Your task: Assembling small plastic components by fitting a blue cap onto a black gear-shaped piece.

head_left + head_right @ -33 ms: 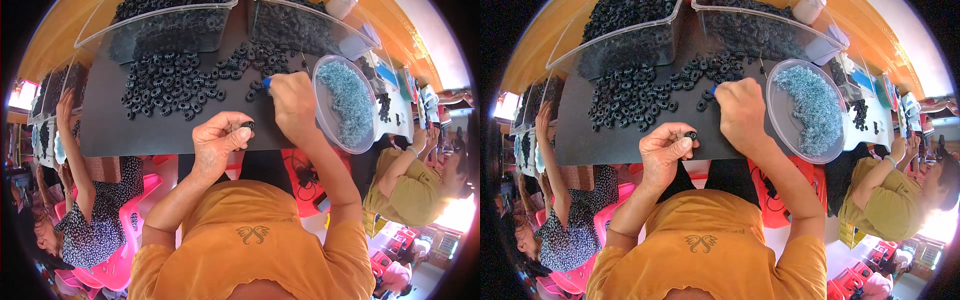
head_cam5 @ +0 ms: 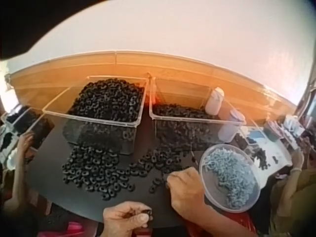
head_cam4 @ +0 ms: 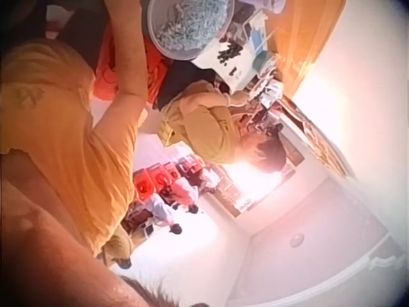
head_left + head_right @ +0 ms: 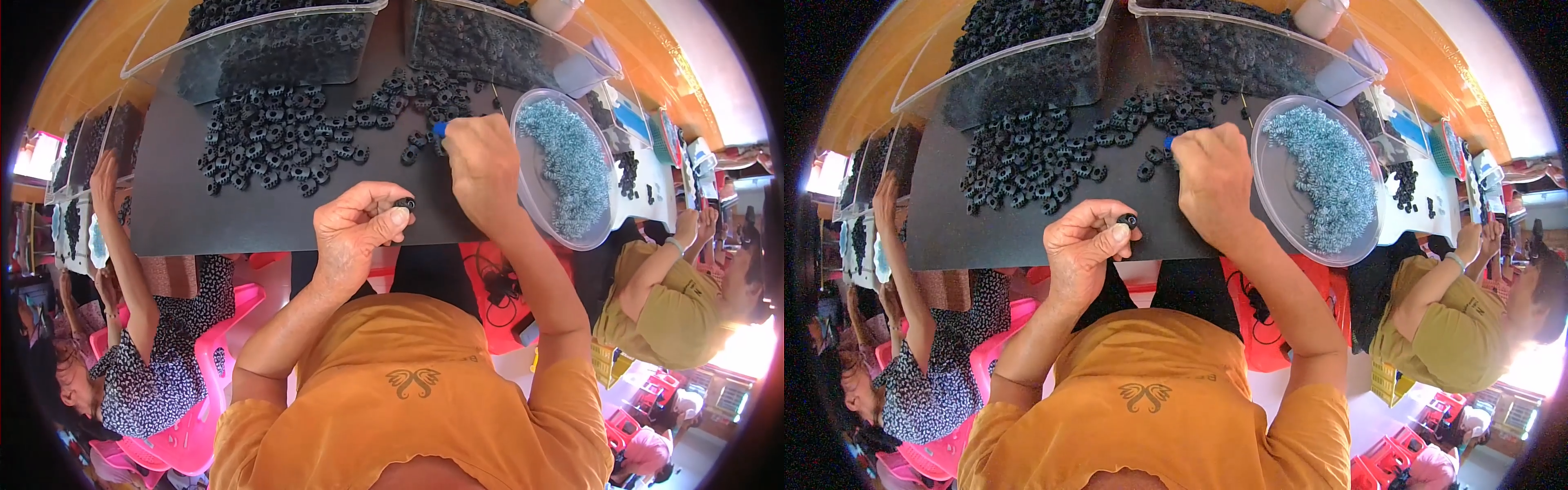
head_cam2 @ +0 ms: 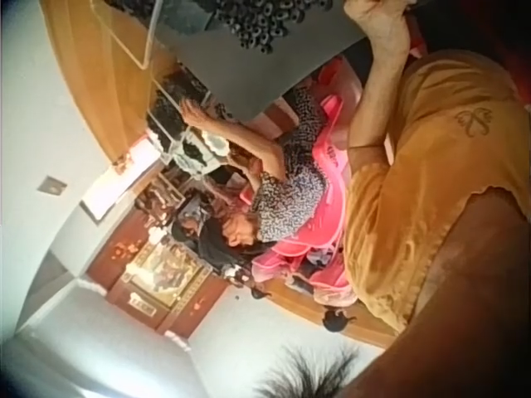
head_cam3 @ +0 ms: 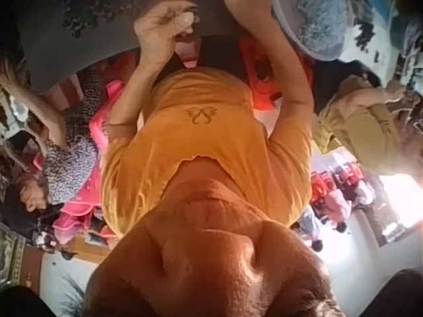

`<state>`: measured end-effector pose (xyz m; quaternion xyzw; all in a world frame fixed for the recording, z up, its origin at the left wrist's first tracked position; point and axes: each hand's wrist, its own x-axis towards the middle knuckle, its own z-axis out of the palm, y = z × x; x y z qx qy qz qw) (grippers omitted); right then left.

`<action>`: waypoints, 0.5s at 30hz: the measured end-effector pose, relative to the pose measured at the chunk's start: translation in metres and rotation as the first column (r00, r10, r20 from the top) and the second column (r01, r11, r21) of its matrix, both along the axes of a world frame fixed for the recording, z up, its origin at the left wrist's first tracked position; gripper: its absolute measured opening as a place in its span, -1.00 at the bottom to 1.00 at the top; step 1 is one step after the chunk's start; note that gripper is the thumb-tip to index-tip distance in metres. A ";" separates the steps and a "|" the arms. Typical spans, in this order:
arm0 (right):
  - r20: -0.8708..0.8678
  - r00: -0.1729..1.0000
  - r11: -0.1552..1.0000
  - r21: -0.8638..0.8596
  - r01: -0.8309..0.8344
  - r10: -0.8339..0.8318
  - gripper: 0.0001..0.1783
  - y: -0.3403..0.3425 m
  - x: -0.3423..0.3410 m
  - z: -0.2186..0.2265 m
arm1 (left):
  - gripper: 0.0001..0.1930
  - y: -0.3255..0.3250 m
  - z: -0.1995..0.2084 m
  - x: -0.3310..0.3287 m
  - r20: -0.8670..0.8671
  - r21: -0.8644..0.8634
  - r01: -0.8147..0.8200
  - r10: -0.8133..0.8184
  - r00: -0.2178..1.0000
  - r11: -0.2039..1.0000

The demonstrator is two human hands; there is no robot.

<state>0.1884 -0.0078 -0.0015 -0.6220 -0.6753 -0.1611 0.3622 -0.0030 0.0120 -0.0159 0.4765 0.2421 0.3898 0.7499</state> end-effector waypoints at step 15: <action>0.059 0.988 0.982 -0.139 -0.130 0.140 -0.84 0.017 -0.009 0.004 | -0.81 -0.002 -0.001 0.000 0.013 0.009 -0.014 0.014 1.000 1.000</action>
